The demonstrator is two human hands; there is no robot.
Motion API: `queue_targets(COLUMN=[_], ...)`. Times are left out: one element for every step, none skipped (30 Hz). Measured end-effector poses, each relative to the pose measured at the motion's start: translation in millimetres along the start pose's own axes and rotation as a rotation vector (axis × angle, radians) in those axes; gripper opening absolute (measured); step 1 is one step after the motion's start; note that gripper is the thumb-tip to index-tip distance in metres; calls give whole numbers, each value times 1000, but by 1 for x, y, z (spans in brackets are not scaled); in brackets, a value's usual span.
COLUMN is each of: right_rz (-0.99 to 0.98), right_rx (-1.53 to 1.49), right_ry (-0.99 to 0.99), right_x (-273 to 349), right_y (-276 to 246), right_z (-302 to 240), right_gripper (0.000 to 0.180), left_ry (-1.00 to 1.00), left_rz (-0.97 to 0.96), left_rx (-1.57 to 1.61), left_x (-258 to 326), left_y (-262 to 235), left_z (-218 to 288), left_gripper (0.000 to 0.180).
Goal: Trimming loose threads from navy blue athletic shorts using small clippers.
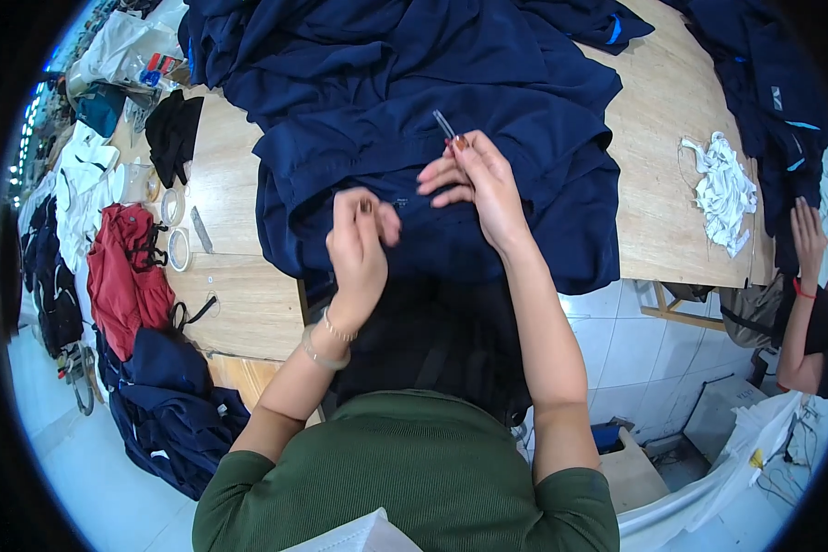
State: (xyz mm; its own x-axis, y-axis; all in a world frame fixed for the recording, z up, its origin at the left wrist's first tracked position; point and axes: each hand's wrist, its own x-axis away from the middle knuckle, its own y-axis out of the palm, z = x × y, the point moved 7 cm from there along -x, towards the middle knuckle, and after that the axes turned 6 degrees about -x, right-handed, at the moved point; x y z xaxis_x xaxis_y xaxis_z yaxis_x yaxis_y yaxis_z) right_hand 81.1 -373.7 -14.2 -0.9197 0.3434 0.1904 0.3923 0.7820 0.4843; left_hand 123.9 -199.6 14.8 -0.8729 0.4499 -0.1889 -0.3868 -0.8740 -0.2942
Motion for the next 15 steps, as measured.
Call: queue_targets(right_rz=[48,52,53,53,52,58,58,52,46,49,50,48,47,47,50], right_rx=[2,-28,-31,-12,7,10,8,-29,-67,-87,-89,-77,-64,-65,-65], right_ry=[-44,-42,-40,-51,-62,-72,-71,-78,-84,-85,-84,-89,-95,-93,-91], right_x=[-8,-13,-16,-17,-18,-19,-18,-18,-16,-16,-16,-16,-16,-16,-16], right_y=[-7,-9,-9,-8,-7,-9,-11,-13,-14,-16,-17,-16,-15,-15,-16], right_z=[3,5,5,3,2,1,1,0,0,1,1,0,0,0,1], right_gripper=[27,27,27,27,27,28,28,29,30,32,32,31,31,31,31], left_ry=[-16,-76,-77,-48,-20,-21,-15,-9,-10,145,302,281,279,269,259], left_rz=[35,70,88,82,77,75,-32,-139,-140,-194,-246,-273,-273,-239,-205], left_rx=[-49,-26,-57,-41,-26,-28,-83,-138,-141,-260,-378,-401,-402,-443,-484], left_x=[-12,-22,-29,-37,-40,-41,-43,-43,-42,-39,-34,-31,-29,-28,-27], left_y=[4,2,-2,-1,-2,-4,0,5,3,6,10,13,18,22,25], left_z=[-15,-34,-36,-36,-36,-34,-31,-29,-27,-15,-4,-3,-3,-3,-3], left_gripper=[14,11,10,10,10,10,9,14,14,22,31,48,48,48,48])
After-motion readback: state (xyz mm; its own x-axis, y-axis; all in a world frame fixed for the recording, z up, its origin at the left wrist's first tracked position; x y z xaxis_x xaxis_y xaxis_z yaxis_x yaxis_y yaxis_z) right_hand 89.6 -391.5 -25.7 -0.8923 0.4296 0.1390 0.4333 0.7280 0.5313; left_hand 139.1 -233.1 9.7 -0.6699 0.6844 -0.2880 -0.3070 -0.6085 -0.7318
